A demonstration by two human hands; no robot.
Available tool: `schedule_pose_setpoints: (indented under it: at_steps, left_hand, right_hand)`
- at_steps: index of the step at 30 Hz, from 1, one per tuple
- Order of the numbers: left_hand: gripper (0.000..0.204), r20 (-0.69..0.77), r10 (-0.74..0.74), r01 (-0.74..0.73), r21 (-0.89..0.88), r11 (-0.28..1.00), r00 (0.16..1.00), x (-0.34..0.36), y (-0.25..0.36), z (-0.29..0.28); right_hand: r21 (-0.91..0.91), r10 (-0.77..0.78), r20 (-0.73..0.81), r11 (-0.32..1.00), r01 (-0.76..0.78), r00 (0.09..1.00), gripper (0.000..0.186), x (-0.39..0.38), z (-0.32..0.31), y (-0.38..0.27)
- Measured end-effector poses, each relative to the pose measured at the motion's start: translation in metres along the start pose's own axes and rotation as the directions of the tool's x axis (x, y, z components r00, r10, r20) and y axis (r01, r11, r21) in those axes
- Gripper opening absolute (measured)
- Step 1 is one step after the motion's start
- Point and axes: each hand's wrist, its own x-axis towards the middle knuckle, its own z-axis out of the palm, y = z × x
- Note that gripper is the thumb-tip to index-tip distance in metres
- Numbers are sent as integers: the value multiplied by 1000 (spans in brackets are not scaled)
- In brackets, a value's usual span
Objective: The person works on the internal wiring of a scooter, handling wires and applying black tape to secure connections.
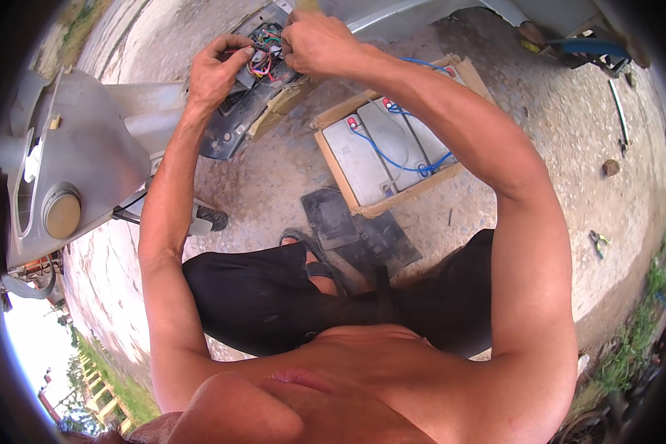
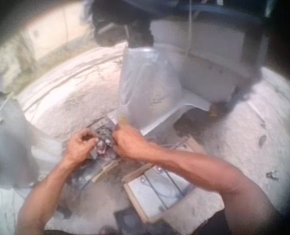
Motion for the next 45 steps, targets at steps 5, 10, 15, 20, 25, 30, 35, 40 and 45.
schedule_pose_setpoints:
  at_steps: [5,10,15,20,25,30,35,40,45]
  left_hand:
    - [22,-6,-5,5,41,999,1000,-3,1,-2]
    - [22,-108,-33,40,62,997,994,-1,5,1]
    - [24,-226,-56,77,85,993,973,12,-1,1]
    - [28,-321,-136,189,138,972,937,27,-1,5]
    - [27,-310,-43,98,167,981,950,27,-6,13]
    - [21,-185,103,-77,139,987,977,7,-13,12]
    - [17,-107,160,-147,117,982,981,-11,-13,3]
    - [16,-84,204,-191,140,972,975,-19,-3,1]
    - [16,-37,264,-253,180,951,964,-28,-2,-6]
  right_hand:
    - [-95,4,28,995,-1,1000,19,-11,-7,-28]
    - [-280,-51,14,959,52,999,27,-19,-5,-37]
    - [-360,-190,-48,919,160,981,24,-21,3,-34]
    - [-197,-143,-59,972,129,988,22,-9,-11,-28]
    - [149,28,96,988,-42,995,24,-10,-10,-17]
    - [305,68,158,946,-114,985,23,-15,-13,-20]
    - [272,76,161,955,-118,984,22,-17,-11,-17]
    - [168,-68,79,984,54,995,16,-20,-6,-13]
    - [94,-290,3,953,289,957,11,-26,-11,-16]
